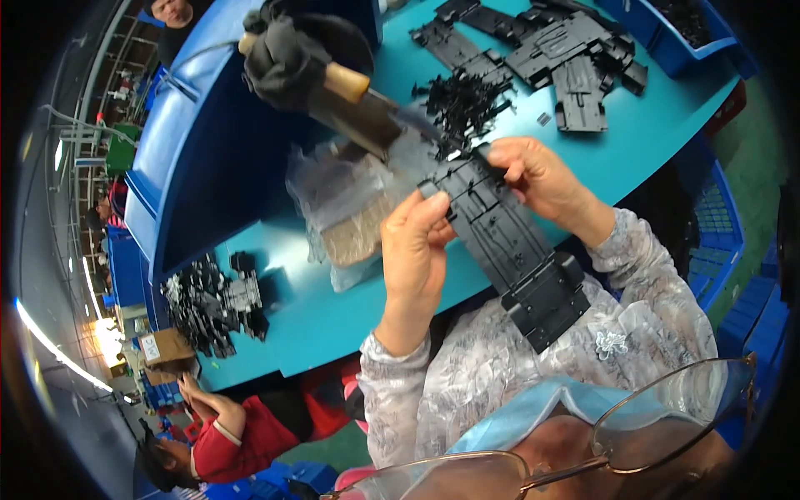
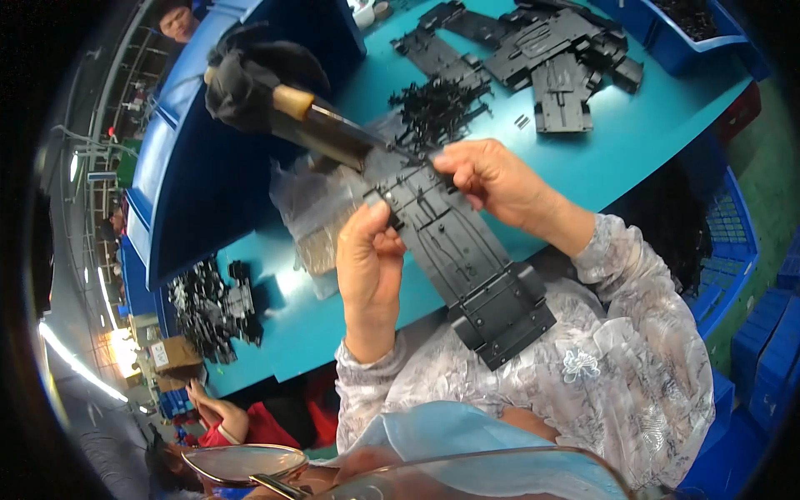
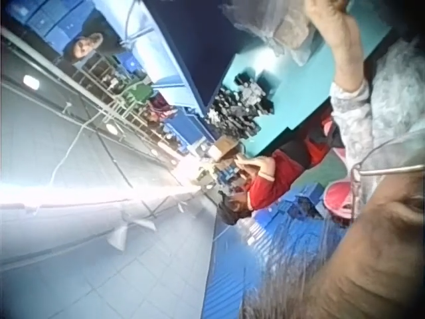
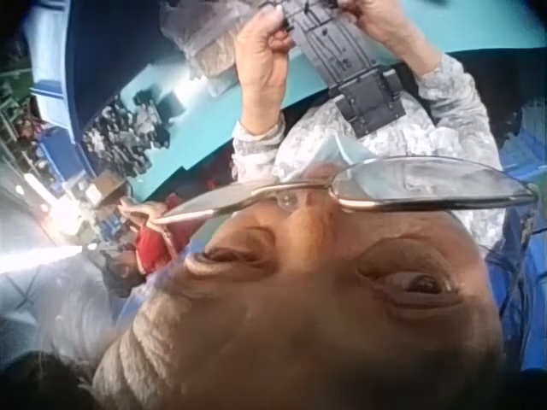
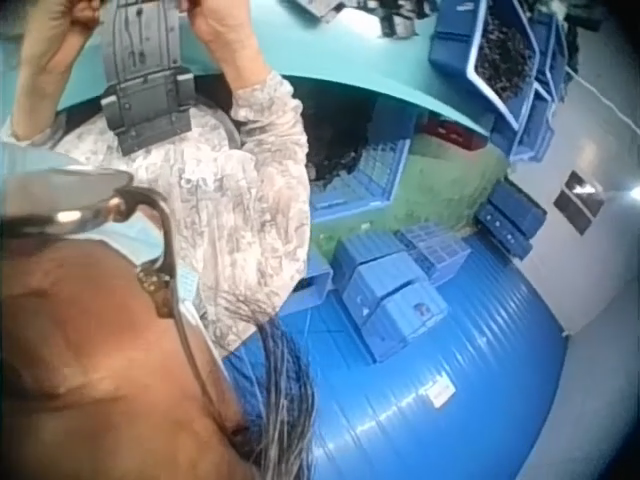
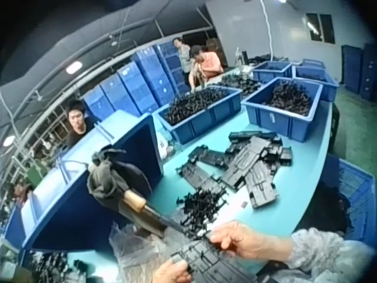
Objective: The person assembles small plastic connectors and plastic gears onto the chassis of a toy vehicle by hand, taking the components from storage bins.
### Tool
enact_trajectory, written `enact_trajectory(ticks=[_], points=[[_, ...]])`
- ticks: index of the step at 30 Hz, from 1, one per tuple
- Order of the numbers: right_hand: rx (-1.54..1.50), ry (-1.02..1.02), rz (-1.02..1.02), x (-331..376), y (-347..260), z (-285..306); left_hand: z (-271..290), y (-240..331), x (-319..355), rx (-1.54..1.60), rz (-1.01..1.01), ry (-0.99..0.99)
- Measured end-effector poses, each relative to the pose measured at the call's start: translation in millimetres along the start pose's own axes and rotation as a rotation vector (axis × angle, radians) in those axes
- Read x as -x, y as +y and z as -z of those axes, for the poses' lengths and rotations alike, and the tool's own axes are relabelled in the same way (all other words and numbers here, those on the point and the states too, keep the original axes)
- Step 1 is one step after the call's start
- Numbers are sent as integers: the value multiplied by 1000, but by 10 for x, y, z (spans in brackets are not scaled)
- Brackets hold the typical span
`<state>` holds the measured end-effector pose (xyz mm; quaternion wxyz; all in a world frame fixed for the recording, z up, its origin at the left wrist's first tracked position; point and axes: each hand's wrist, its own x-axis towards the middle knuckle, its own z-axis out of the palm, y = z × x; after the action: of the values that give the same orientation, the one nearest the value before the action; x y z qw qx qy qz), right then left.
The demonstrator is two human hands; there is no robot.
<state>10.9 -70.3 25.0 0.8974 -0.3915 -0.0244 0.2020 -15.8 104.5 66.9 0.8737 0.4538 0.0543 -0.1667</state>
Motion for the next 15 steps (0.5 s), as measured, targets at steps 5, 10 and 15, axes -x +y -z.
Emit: enact_trajectory(ticks=[5, 10, 15], points=[[-9, -3, -29, 38, -33, -15, -44, -12, 40, -9, 7, 48], [27, -18, -28, 41, -88, -18, -67, -19, 60, -3, -5, 55], [59, 18, -125, -31, -116, 4, -117, -4, 29, 95, 17, 135]])
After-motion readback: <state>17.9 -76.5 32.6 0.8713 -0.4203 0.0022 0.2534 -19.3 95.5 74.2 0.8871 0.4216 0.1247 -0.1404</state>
